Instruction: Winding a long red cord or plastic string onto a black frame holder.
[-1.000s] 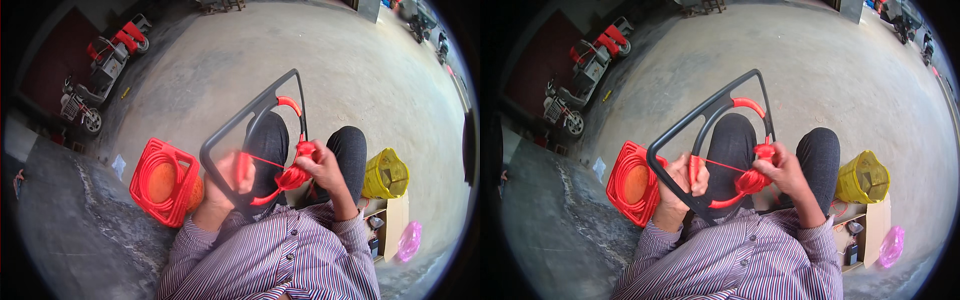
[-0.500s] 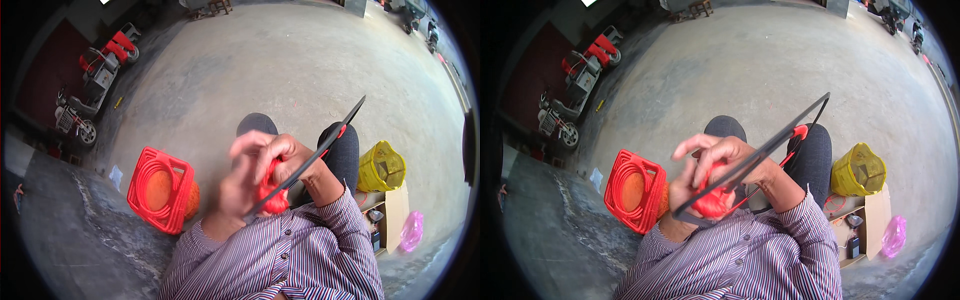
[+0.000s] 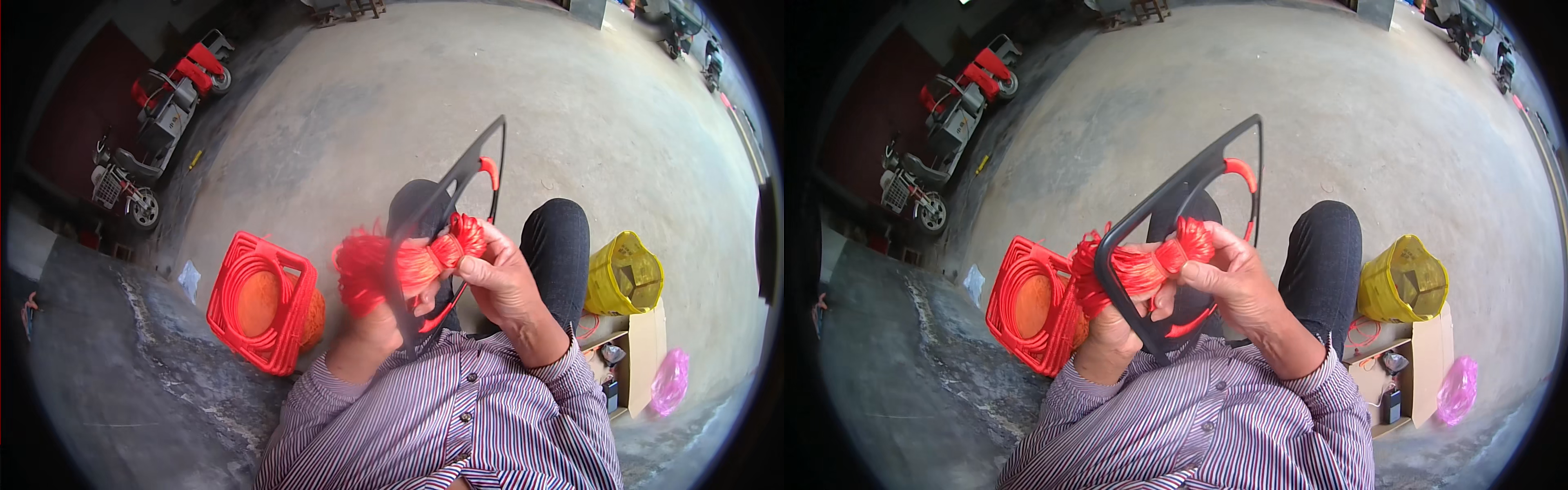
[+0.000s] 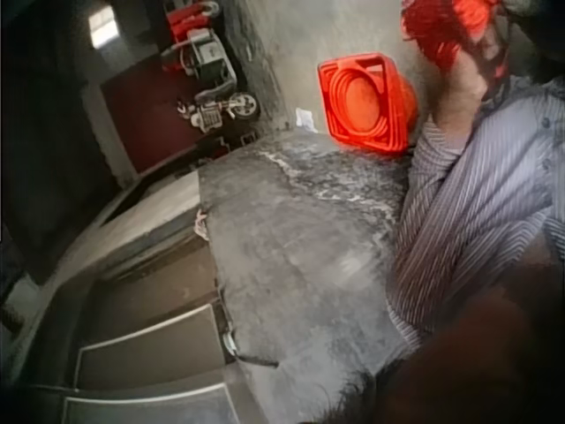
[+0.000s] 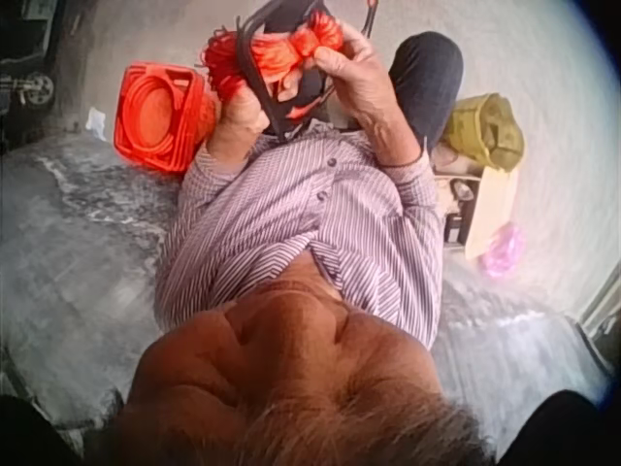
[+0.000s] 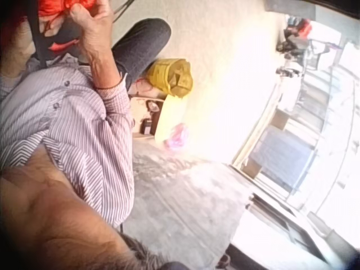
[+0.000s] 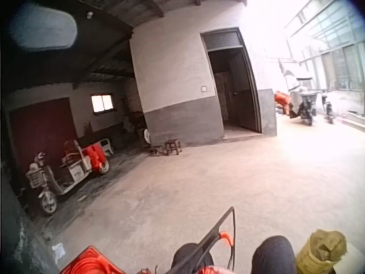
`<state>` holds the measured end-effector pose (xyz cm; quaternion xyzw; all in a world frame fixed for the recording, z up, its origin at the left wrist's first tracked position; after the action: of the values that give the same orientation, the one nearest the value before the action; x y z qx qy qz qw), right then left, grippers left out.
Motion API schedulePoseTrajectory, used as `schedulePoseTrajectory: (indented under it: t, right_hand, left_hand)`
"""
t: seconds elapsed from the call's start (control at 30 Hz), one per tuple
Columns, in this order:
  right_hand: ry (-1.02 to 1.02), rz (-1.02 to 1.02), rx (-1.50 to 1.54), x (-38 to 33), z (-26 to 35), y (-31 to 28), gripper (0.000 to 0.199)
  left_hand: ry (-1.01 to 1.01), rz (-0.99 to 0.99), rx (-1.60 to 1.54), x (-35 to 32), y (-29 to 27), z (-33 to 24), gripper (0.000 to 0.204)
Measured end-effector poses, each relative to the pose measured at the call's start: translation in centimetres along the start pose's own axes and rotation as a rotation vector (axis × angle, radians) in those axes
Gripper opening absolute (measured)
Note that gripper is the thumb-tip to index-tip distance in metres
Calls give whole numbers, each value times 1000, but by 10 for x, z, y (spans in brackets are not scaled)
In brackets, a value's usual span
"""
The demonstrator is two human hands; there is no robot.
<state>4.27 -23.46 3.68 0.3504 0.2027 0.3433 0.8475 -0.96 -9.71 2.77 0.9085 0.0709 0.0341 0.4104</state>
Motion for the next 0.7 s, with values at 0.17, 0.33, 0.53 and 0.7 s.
schedulePoseTrajectory:
  t: [0.17, 0.33, 0.53, 0.7]
  right_hand:
    - [-301, -34, 154, -9, 35, -25, 43]
    - [-302, -254, -256, -28, 35, -62, 42]
    - [-177, -453, -1093, -2, 14, -46, 30]
    - [-149, -265, -821, 38, 28, -27, 30]
  left_hand:
    - [51, 80, -86, 4, -2, -13, 40]
    - [111, 64, -40, 6, -24, -20, 18]
    - [-90, 279, -104, 9, -35, -18, 23]
    - [5, 110, 155, 0, 9, -17, 33]
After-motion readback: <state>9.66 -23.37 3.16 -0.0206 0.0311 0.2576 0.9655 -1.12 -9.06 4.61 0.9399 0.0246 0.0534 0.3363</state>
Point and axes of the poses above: each hand's wrist, its own x-axis towards the middle knuckle, its own y-axis out of the palm, z = x × y, the point moved 4 cm from there along x, towards the middle knuckle, and after that the axes turned 14 degrees about y, right-handed, at the moved point
